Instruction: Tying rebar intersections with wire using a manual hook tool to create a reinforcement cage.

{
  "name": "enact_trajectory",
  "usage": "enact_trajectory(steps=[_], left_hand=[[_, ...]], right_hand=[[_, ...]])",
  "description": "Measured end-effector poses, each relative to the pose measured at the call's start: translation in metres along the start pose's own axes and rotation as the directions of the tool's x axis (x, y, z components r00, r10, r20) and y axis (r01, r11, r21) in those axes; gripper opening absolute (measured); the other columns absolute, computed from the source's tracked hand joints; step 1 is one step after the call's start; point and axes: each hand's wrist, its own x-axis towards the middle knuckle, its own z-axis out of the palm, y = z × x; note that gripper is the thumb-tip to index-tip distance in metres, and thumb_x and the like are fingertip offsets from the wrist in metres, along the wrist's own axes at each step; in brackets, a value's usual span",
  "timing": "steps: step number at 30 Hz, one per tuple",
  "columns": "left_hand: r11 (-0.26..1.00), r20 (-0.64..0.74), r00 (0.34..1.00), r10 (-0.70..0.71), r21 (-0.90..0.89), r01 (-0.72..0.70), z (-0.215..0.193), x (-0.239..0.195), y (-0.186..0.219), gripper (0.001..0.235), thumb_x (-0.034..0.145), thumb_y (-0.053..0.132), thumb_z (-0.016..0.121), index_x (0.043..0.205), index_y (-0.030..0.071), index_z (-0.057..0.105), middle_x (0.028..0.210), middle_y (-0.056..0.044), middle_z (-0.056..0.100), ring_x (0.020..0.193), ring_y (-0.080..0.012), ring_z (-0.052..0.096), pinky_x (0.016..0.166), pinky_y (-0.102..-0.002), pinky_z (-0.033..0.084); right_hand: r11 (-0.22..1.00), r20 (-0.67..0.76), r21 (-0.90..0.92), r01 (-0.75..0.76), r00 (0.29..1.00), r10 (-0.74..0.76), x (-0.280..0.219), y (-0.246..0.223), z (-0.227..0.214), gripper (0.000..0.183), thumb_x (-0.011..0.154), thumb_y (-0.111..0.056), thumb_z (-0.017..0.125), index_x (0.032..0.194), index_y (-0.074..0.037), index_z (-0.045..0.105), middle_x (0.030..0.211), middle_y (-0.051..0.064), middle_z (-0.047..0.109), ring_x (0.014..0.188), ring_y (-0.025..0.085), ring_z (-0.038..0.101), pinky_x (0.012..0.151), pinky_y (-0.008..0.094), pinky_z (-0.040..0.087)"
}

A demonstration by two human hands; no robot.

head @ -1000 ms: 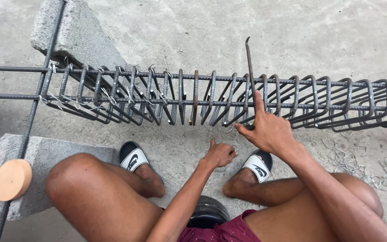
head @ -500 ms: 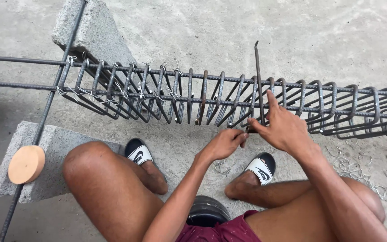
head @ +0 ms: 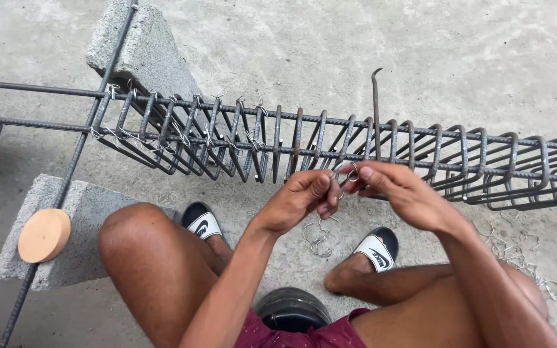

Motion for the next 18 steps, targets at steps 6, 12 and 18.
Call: enact_trajectory(steps=[6, 12, 18], left_hand=[[0.974, 0.072, 0.997, -0.032, -0.221, 0.047, 0.022, -0.002, 0.041, 0.048, 0.108, 0.036, 0.048, 0.081, -0.002, 0.058, 0.055, -0.008, 0.041, 0.052, -0.0162, 0.051, 0.054, -0.028, 0.053], [0.96, 0.19, 0.942, -0.278, 0.016, 0.28, 0.019, 0.016, 0.085, 0.048, 0.108, 0.04, 0.047, 0.077, 0.006, 0.06, 0.054, -0.002, 0.045, 0.05, -0.0146, 0.053, 0.053, -0.026, 0.049], [0.936, 0.17, 0.923, -0.345, -0.005, 0.351, 0.031, 0.031, 0.112, 0.05, 0.106, 0.042, 0.048, 0.076, 0.004, 0.057, 0.055, -0.003, 0.04, 0.056, -0.0209, 0.057, 0.061, -0.03, 0.052]], right_hand=[[0.861, 0.134, 0.494, 0.123, 0.967, -0.215, 0.014, 0.039, 0.003, 0.055, 0.107, -0.044, 0.039, 0.111, 0.004, 0.066, 0.101, 0.02, 0.073, 0.095, 0.029, 0.072, 0.09, 0.047, 0.056], [0.731, 0.159, 0.669, 0.133, 0.936, -0.315, 0.016, 0.039, 0.013, 0.064, 0.107, -0.056, 0.037, 0.099, 0.003, 0.06, 0.091, 0.023, 0.068, 0.073, 0.029, 0.069, 0.078, 0.044, 0.057], [0.548, 0.163, 0.833, 0.071, 0.917, -0.365, 0.023, 0.054, 0.016, 0.061, 0.109, -0.056, 0.025, 0.092, -0.003, 0.049, 0.079, 0.018, 0.054, 0.059, 0.032, 0.063, 0.073, 0.052, 0.056]])
